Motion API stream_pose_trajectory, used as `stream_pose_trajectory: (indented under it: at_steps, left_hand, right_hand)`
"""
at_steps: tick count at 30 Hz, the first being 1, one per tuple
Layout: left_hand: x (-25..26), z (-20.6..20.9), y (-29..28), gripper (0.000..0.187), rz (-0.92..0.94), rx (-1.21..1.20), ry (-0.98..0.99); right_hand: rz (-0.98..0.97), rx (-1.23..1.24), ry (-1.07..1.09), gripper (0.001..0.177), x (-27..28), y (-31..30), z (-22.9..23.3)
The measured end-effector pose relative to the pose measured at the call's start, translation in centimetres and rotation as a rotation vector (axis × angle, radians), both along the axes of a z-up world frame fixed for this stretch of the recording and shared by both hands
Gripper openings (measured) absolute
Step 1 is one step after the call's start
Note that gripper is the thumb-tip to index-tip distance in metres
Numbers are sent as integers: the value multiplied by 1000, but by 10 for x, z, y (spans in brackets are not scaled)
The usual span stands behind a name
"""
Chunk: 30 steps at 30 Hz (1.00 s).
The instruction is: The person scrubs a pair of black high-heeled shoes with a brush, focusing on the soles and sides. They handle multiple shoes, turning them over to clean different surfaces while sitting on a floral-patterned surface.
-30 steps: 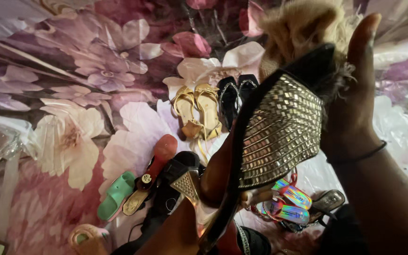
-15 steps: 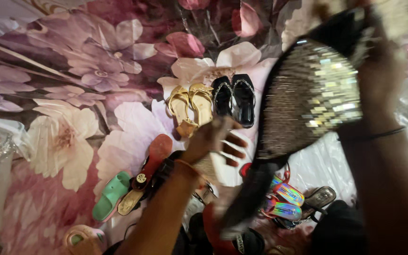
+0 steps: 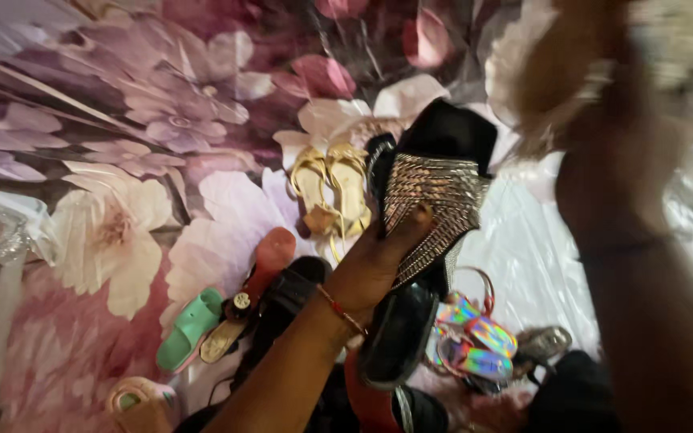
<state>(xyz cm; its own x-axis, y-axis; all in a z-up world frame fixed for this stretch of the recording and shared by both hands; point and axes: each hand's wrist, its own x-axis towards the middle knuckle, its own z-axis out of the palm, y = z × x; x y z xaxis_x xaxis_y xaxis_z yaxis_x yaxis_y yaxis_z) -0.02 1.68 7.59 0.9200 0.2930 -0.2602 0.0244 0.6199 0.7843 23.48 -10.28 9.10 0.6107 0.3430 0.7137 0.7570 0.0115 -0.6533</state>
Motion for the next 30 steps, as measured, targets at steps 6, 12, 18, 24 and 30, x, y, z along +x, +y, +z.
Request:
stream_pose_trajectory:
  at_steps: [6, 12, 18, 24, 30]
  left_hand:
    - [2, 0, 5, 65, 22, -209, 62]
    - [0, -9, 6, 71, 71, -335, 87]
    - [1, -6, 8, 83, 81, 352, 236]
    - [-1, 0, 24, 98, 120, 737, 367]
    - [-3, -9, 18, 100, 79, 674, 389]
  right_hand:
    - [156, -62, 356, 34, -90, 39, 65]
    - [400, -34, 398, 17, -115, 51, 67]
    - [287, -27, 420, 20, -103, 40, 53]
    - [324, -258, 8, 33, -107, 37, 61]
    - [183, -176, 29, 21, -73, 27, 39]
